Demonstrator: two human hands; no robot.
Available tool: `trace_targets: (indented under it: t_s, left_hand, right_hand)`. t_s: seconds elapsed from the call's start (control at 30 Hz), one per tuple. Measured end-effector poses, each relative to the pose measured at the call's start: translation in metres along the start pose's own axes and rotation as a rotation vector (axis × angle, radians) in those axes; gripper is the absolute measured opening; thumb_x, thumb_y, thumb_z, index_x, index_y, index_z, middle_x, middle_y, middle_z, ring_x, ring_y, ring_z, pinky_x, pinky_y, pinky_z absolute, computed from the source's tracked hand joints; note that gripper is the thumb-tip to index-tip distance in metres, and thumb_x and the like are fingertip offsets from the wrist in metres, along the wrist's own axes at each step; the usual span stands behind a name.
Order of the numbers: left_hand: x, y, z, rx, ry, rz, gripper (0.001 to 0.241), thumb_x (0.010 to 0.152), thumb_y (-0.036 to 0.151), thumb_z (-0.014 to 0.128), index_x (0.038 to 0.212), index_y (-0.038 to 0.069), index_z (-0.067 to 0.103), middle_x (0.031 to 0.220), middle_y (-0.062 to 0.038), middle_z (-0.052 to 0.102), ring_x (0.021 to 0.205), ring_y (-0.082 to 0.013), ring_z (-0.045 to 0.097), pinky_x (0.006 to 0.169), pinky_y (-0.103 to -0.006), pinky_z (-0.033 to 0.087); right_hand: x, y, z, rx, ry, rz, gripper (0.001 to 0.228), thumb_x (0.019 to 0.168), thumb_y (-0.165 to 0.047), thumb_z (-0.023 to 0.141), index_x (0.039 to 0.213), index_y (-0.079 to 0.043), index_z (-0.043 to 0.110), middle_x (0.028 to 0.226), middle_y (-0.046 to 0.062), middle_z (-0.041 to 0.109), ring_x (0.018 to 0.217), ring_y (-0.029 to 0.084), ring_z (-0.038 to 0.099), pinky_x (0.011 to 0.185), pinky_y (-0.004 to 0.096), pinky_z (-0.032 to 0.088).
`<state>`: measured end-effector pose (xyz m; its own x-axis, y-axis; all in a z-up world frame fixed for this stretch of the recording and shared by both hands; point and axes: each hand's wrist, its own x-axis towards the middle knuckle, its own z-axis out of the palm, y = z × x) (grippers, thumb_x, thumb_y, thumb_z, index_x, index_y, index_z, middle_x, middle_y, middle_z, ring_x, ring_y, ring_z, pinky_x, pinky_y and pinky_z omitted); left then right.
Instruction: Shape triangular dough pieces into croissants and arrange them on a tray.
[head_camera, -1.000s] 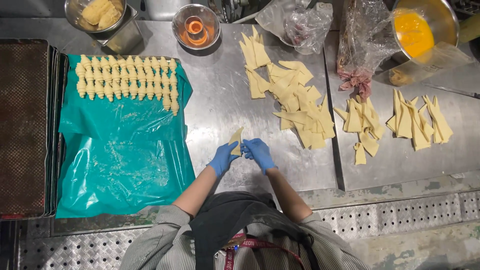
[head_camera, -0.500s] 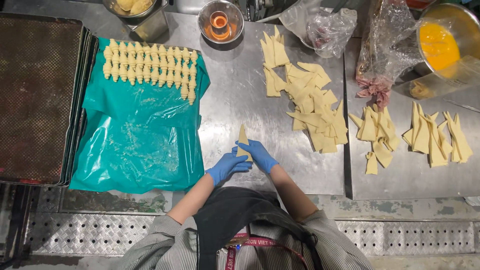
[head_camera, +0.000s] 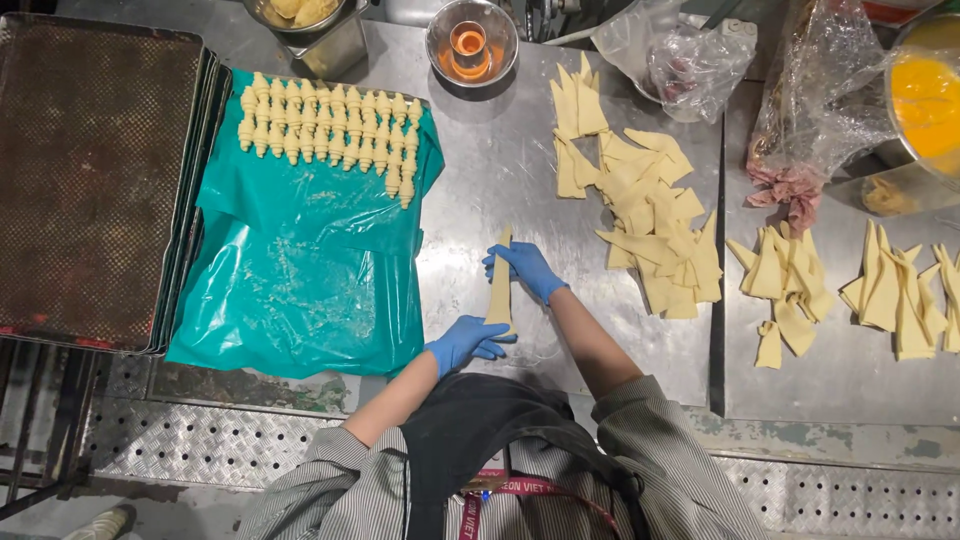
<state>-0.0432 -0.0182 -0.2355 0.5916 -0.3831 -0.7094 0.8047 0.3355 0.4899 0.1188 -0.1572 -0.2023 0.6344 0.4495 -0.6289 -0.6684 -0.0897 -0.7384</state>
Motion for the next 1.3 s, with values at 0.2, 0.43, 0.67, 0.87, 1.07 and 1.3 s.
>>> trace_targets:
  t_s: [0.2,0.43,0.67,0.87,1.07,1.3]
  left_hand:
    - [0.007,0.000,-0.010,0.022,0.055,-0.026,0.050,0.089,0.033,0.076,0.119,-0.006,0.071,0.108,-0.011,0.079,0.072,-0.0172,0.074,0.071,-0.0300,0.062]
    - [0.024,0.000,-0.022,0.019,0.106,-0.054,0.050,0.089,0.032,0.078,0.115,-0.009,0.072,0.105,-0.013,0.080,0.076,-0.0186,0.076,0.072,-0.0291,0.062]
    - [0.047,-0.021,-0.035,0.056,0.153,-0.139,0.050,0.087,0.035,0.077,0.118,-0.004,0.071,0.104,-0.009,0.080,0.080,-0.0194,0.077,0.070,-0.0292,0.062]
    - [0.057,-0.028,-0.040,0.118,0.162,-0.168,0.051,0.087,0.040,0.076,0.115,-0.002,0.072,0.103,-0.007,0.081,0.075,-0.0198,0.077,0.066,-0.0297,0.060]
    - [0.040,-0.018,-0.029,0.294,0.215,-0.145,0.054,0.088,0.052,0.073,0.098,-0.001,0.077,0.093,-0.011,0.081,0.065,-0.0207,0.074,0.060,-0.0309,0.058]
    - [-0.015,0.001,-0.029,1.144,0.501,0.255,0.049,0.087,0.059,0.077,0.079,0.010,0.079,0.076,-0.008,0.074,0.067,-0.0221,0.068,0.066,-0.0366,0.053]
  right_hand:
    - [0.053,0.007,-0.014,0.024,-0.023,-0.064,0.034,0.101,-0.023,0.060,0.119,0.006,0.063,0.103,0.020,0.075,0.085,0.028,0.076,0.081,0.040,0.065]
    - [0.076,-0.006,-0.007,-0.036,0.025,-0.062,0.035,0.103,-0.026,0.051,0.125,0.001,0.057,0.100,0.021,0.074,0.079,0.028,0.075,0.075,0.040,0.065]
    - [0.106,0.005,-0.014,-0.026,0.055,-0.107,0.027,0.104,-0.021,0.052,0.121,-0.002,0.059,0.097,0.023,0.073,0.075,0.030,0.074,0.072,0.039,0.064]
    - [0.099,-0.004,-0.001,-0.595,0.323,-0.628,0.016,0.101,-0.020,0.063,0.107,-0.009,0.073,0.107,0.012,0.073,0.097,0.028,0.069,0.083,0.039,0.056]
    - [0.093,-0.004,0.003,-1.004,0.574,-0.918,0.028,0.093,-0.019,0.073,0.120,-0.014,0.076,0.109,0.014,0.063,0.100,0.032,0.060,0.087,0.043,0.047]
    - [0.032,0.058,-0.027,-0.579,0.403,-0.735,0.018,0.100,-0.012,0.064,0.117,-0.011,0.071,0.128,0.012,0.062,0.118,0.027,0.061,0.101,0.036,0.049]
